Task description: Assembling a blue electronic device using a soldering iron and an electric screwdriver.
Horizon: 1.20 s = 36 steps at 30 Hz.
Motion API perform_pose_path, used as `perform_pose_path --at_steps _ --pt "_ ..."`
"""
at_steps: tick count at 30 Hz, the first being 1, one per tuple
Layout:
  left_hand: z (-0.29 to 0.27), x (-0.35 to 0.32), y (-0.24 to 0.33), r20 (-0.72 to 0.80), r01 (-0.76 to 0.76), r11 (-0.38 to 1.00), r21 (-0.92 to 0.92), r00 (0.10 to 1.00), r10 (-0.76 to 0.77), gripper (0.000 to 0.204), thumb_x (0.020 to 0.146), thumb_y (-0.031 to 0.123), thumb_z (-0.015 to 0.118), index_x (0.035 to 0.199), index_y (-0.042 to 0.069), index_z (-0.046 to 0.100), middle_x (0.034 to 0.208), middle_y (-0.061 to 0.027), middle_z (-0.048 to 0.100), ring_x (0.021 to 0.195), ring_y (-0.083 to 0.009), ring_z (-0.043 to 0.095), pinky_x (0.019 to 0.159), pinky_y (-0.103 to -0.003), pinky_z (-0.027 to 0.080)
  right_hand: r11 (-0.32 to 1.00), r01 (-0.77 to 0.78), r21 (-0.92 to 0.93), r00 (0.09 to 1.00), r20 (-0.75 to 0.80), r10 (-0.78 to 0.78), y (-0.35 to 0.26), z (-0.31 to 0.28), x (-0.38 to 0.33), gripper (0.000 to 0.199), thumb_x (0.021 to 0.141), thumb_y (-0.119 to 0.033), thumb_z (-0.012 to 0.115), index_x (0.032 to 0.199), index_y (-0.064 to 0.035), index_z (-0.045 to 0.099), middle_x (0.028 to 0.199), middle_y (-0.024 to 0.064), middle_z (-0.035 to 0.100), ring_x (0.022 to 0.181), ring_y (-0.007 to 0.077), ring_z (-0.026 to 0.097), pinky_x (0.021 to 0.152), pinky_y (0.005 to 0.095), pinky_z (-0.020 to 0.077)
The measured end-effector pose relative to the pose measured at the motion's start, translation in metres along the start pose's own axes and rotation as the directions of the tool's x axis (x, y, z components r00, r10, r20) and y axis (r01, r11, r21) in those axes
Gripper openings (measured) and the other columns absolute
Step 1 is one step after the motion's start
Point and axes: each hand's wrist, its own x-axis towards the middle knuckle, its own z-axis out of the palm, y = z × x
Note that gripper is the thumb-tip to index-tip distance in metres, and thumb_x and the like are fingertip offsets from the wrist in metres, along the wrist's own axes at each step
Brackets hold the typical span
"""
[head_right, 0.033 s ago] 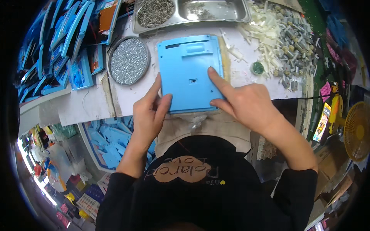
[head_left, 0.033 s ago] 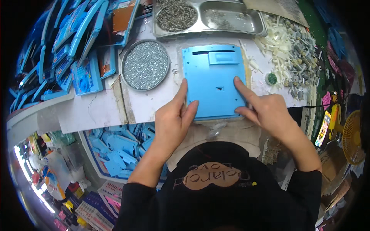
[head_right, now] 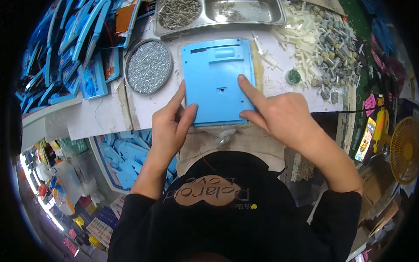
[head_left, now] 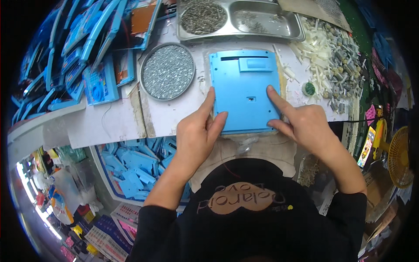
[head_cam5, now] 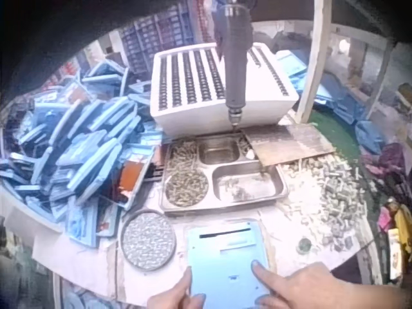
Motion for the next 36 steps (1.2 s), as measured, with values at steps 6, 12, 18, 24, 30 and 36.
perform_pose_path --at_steps 6,12,18,24,30,36 --pt "-0.057 0.024 -0.026 0.178 0.062 0.981 -0.186 0.984 -0.028 0.031 0.086 0.012 0.079 0.115 0.004 0.076 0.078 -0.0044 0.064 0.067 -0.0155 0.058 0.063 -0.029 0.048 0.959 0.118 -0.256 0.992 0.069 -0.104 -0.004 -0.020 0.014 0.063 0.083 -0.037 0.078 0.139 -0.0116 0.061 0.073 0.0092 0.062 0.072 0.0293 0.063 0.064 0.0404 0.0508" --pt "-0.084 0.042 -0.079 -0.214 -0.011 0.839 0.544 0.965 0.152 0.011 0.079 0.013 0.081 0.087 0.008 0.075 0.092 -0.0077 0.068 0.089 -0.0268 0.065 0.076 -0.040 0.047 0.872 0.464 -0.156 0.882 -0.017 -0.472 -0.027 -0.061 0.101 0.027 0.071 -0.015 0.083 0.096 -0.0074 0.076 0.089 0.0107 0.060 0.095 0.0292 0.056 0.079 0.0412 0.0494" --pt "-0.067 0.056 -0.083 -0.275 -0.032 0.917 0.398 0.949 0.152 0.006 0.082 0.016 0.078 0.084 0.011 0.075 0.090 -0.0043 0.066 0.091 -0.0266 0.062 0.083 -0.043 0.041 0.770 0.551 -0.323 0.786 -0.109 -0.609 -0.061 0.039 0.229 0.013 0.077 -0.021 0.076 0.083 -0.0098 0.074 0.091 0.0057 0.069 0.100 0.0256 0.062 0.085 0.0420 0.0492" --pt "-0.076 0.059 -0.090 -0.336 -0.059 0.925 0.376 0.921 0.196 0.007 0.086 0.016 0.075 0.089 0.010 0.073 0.088 -0.0063 0.069 0.087 -0.0254 0.062 0.082 -0.042 0.039 0.774 0.547 -0.319 0.812 -0.024 -0.583 -0.070 0.031 0.248 0.012 0.081 -0.021 0.071 0.084 -0.0099 0.075 0.085 0.0047 0.072 0.094 0.0250 0.065 0.086 0.0420 0.0488" --pt "-0.077 0.069 -0.082 -0.375 -0.048 0.951 0.304 0.912 0.166 0.007 0.088 0.007 0.073 0.091 0.002 0.070 0.083 -0.0115 0.069 0.069 -0.0234 0.064 0.066 -0.034 0.051 0.853 0.515 -0.086 0.809 -0.281 -0.517 -0.041 0.005 0.235 0.013 0.086 -0.017 0.071 0.088 -0.0048 0.072 0.085 0.0095 0.070 0.090 0.0282 0.066 0.083 0.0420 0.0501" --pt "-0.077 0.068 -0.093 -0.364 0.004 0.961 0.278 0.926 0.102 0.011 0.085 0.007 0.073 0.094 0.003 0.069 0.091 -0.0126 0.071 0.086 -0.0321 0.067 0.078 -0.041 0.052 0.939 0.255 0.231 0.956 -0.208 -0.208 0.028 -0.053 0.147 0.012 0.088 -0.010 0.073 0.093 0.0010 0.071 0.086 0.0131 0.068 0.080 0.0269 0.065 0.074 0.0372 0.0503"
